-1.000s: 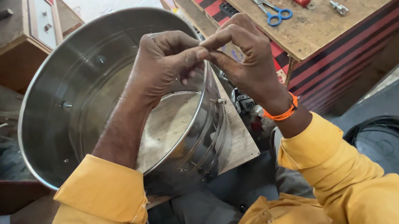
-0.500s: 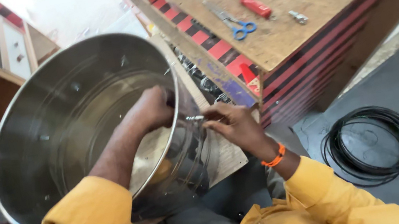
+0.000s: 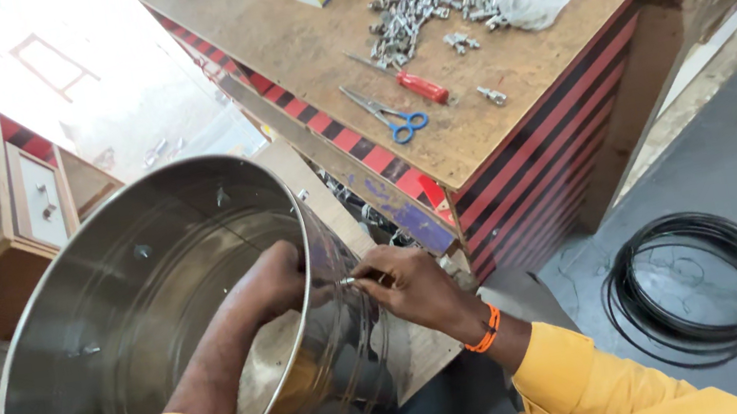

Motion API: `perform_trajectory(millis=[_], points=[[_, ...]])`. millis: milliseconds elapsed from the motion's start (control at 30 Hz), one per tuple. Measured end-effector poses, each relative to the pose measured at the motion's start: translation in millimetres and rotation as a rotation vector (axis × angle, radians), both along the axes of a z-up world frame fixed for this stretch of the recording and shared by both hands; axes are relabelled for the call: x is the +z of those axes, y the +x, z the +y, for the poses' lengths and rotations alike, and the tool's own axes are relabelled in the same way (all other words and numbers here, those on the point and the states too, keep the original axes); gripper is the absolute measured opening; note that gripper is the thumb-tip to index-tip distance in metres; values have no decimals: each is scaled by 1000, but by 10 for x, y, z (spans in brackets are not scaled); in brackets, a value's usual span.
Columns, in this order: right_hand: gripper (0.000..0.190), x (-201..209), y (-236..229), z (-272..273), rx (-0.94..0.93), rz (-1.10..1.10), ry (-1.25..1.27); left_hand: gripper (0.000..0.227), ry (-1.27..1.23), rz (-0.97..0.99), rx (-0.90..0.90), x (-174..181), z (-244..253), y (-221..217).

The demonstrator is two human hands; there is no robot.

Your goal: The person inserts bolts into pre-drilled holes on the side of a large stainless steel cylindrical container. They then secure the bolts by hand-tightening nuts onto them.

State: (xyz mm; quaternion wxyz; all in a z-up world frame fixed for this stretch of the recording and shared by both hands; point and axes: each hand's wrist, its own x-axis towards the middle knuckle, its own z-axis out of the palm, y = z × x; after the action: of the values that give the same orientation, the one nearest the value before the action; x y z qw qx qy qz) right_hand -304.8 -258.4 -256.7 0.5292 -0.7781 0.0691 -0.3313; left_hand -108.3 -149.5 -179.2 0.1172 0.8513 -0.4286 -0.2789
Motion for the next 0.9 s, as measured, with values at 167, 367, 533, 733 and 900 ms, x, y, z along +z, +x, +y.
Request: perform_trajectory(millis=[167,367,533,733,900], points=[[14,44,-25,-1,-17,45,-17,31,22,-40,-18,-5,-28,18],[12,56,5,6,22,106,129,36,6,-73,-30,-43,-28,22],[9,-68,53,-22,87,117,276,31,-81,81,-62,-211,10,142],[8,-196,166,-112,127,171,410,32,-311,56,-219,-380,42,218],[9,-344,168,-122,177,107,382,34,-220,114,-186,-322,11,208]])
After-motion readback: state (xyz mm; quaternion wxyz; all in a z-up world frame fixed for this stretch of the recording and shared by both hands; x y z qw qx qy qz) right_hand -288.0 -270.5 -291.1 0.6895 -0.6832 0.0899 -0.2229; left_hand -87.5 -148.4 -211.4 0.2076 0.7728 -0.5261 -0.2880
